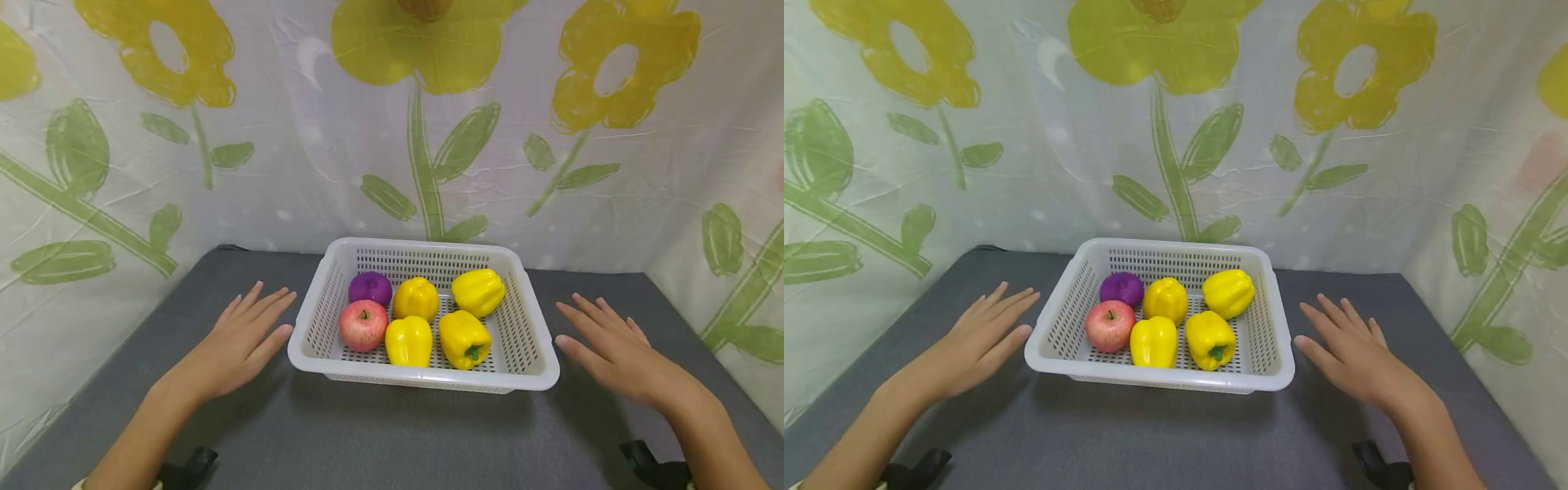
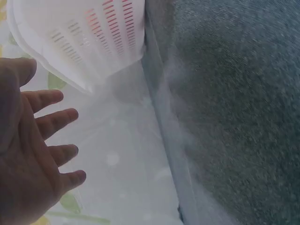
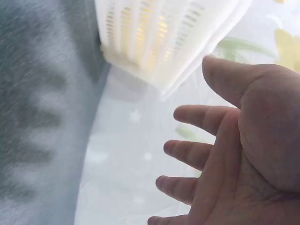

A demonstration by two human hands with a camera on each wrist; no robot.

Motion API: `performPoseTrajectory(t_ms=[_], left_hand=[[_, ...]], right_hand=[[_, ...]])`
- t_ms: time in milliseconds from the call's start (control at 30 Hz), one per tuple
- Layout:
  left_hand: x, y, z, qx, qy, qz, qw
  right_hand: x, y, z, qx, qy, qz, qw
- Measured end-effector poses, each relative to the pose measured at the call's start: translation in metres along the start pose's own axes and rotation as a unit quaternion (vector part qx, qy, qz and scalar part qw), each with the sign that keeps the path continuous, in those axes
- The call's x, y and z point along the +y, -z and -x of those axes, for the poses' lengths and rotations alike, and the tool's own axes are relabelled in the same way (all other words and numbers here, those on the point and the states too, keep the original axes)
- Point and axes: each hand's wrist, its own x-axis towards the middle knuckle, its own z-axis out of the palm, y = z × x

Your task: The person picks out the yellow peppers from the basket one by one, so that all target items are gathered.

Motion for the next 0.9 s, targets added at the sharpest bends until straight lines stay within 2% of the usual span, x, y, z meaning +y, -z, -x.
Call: performPoseTrajectory(t_ms=[233, 400, 633, 900], left_hand=[[0.01, -0.001, -0.003, 0.013, -0.027, 0.003, 0.9995], [0.017, -0.002, -0.003, 0.009, -0.042, -0.009, 0.999], [0.029, -0.006, -0.005, 0.015, -0.078, -0.017, 0.9967], [0.044, -0.011, -0.011, -0.001, -0.097, -0.014, 0.9952]], right_hand=[[-0.019, 0.004, -0.006, 0.017, 0.028, 0.006, 0.9995], [-0.03, 0.006, -0.01, 0.013, 0.042, 0.009, 0.999], [-0.043, 0.004, -0.016, 0.006, 0.077, 0.003, 0.997], [-0.06, 0.0, -0.024, -0.003, 0.104, 0.035, 0.9939]])
